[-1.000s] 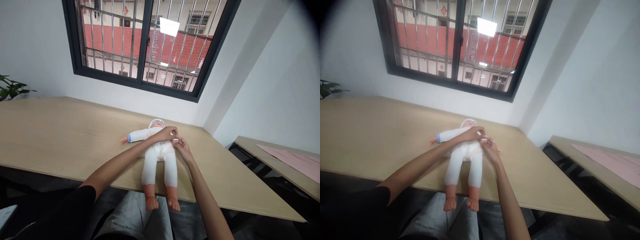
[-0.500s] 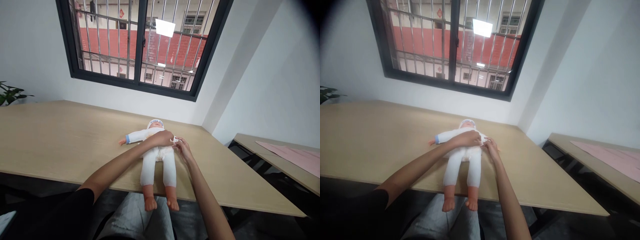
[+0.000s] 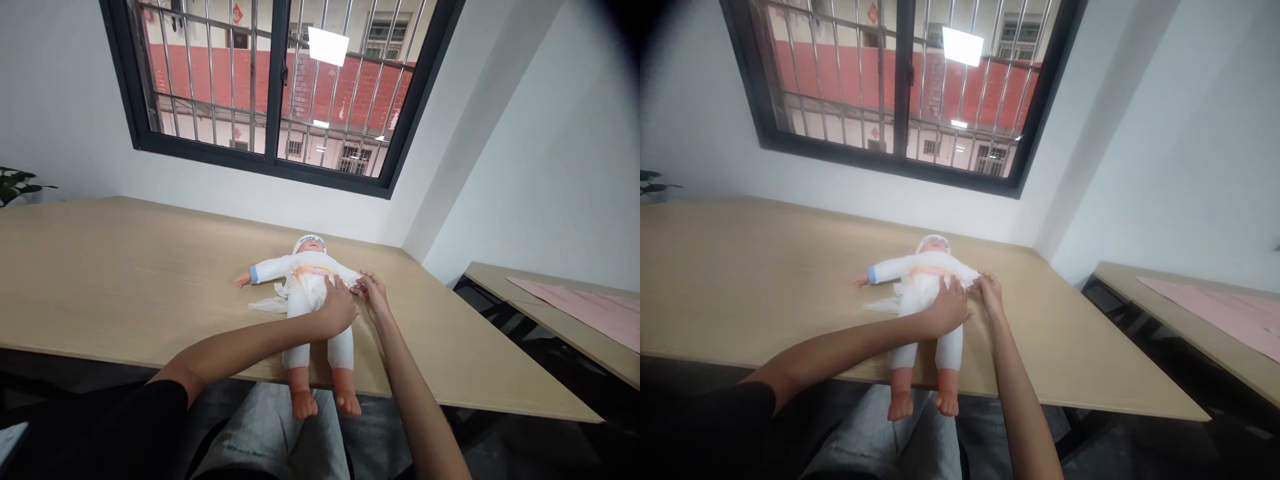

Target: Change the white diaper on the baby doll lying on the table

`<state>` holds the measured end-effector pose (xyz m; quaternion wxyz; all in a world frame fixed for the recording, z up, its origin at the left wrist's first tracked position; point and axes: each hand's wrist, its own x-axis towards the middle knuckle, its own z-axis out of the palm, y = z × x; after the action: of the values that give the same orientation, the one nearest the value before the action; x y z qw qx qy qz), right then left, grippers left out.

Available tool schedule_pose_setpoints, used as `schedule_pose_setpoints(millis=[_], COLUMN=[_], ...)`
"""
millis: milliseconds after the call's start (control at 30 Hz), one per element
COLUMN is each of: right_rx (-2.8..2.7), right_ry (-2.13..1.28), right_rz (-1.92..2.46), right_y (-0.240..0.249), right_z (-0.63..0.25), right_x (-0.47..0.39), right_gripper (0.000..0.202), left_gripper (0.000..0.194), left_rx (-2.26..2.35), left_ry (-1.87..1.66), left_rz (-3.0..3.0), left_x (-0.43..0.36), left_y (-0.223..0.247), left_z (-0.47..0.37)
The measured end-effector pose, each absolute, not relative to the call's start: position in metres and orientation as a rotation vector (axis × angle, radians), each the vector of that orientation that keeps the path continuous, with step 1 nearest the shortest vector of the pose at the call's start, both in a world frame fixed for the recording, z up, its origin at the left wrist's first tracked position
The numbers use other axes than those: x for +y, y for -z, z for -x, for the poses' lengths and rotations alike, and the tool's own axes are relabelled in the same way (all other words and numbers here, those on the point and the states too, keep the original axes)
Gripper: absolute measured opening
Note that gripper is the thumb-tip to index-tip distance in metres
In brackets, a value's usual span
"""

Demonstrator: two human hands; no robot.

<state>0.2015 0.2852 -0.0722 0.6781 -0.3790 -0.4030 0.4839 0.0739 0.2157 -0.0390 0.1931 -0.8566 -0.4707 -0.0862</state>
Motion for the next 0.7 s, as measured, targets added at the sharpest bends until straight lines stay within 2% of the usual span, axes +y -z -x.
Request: schedule_pose_setpoints(millis=[467,600,700], right_rx=[-0.883,-0.906,-0.930], right_ry=[-1.154,-1.159,-1.160], right_rz=[0.819,0.830,0.819], right_y=[0.0697,0.0700,0.0700], right_z=[-0.2026,-0.2027,-0.2023], right_x=[0.2835,0.2823,0.2819], right_gripper=[0.033,0.033,0.033], left_gripper=[0.051,0.056,0.049], left_rx=[-1.284,-1.298,-1.261], left_ry=[0.242,0.193,0.208], left_rz=[2.360,2.341,2.374], left_x=[0.2159,0.2177,0.2164], left_y=[0.0415,0.0426,0.0432], left_z=[-0.0742,-0.0766,-0.0792])
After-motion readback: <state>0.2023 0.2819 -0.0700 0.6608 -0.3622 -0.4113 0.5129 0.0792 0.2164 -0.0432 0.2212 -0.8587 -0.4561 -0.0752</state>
